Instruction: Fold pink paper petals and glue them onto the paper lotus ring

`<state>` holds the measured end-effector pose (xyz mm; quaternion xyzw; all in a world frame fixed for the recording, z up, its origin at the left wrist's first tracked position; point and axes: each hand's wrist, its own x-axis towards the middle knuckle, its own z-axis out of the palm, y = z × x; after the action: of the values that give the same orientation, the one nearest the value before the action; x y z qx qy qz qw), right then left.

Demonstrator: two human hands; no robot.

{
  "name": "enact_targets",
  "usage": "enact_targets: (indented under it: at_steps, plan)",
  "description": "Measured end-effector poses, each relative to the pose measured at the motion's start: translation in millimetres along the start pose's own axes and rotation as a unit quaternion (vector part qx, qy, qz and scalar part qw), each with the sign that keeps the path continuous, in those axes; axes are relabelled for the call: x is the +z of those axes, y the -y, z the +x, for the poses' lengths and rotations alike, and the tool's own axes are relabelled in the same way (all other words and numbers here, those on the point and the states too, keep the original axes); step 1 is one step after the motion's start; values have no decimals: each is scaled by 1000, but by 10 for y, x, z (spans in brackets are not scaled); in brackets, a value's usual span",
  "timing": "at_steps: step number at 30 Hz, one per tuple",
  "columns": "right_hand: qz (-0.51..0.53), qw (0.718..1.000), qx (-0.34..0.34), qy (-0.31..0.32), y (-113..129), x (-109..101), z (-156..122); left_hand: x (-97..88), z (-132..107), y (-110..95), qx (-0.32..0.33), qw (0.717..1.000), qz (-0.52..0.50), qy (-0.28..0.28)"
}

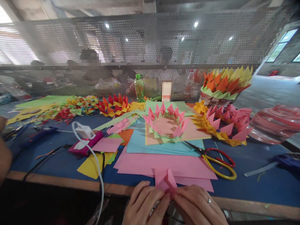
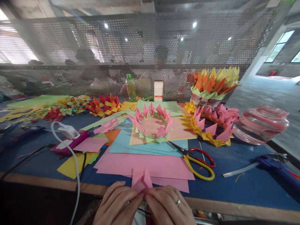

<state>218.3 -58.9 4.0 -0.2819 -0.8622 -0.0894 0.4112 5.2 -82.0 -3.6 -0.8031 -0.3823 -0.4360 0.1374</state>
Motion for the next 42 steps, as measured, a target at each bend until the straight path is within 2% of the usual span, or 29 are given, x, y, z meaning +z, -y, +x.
enact_targets:
  at_steps: [3,8,12,17,22,27,32,36,40,42]
  plan:
    - [-34,999,-13,13,-40,38,-65,-2,-35,-14,-12,1000,8,10]
    - [-35,999,-18,25,-70,55,-125,10,-90,-13,-27,1000,7,8]
    - [-32,998,-20,42,-58,22,-120,-4,-66,8,-12,1000,1,15]
    - [-32,999,-20,37,-62,38,-128,-5,-44,12,-11,1000,-6,19]
    - [-78,997,-8,23,-75,87,-151,25,-79,10,-14,1000,14,14]
    - [-59,997,-35,19,-59,45,-95,-15,-76,5,-21,1000,6,10]
    - [-50,998,-44,21,-46,-33,1,-99,42,-38,-12,1000,11,-25]
    - [-54,998,-33,-9,-76,-94,154,-120,226,-26,5,999,27,-30]
    - [-53,998,-4,-45,-146,-64,312,-9,378,74,24,997,43,-54]
    - [-52,998,22,-40,-193,-9,344,74,411,132,23,998,49,-43]
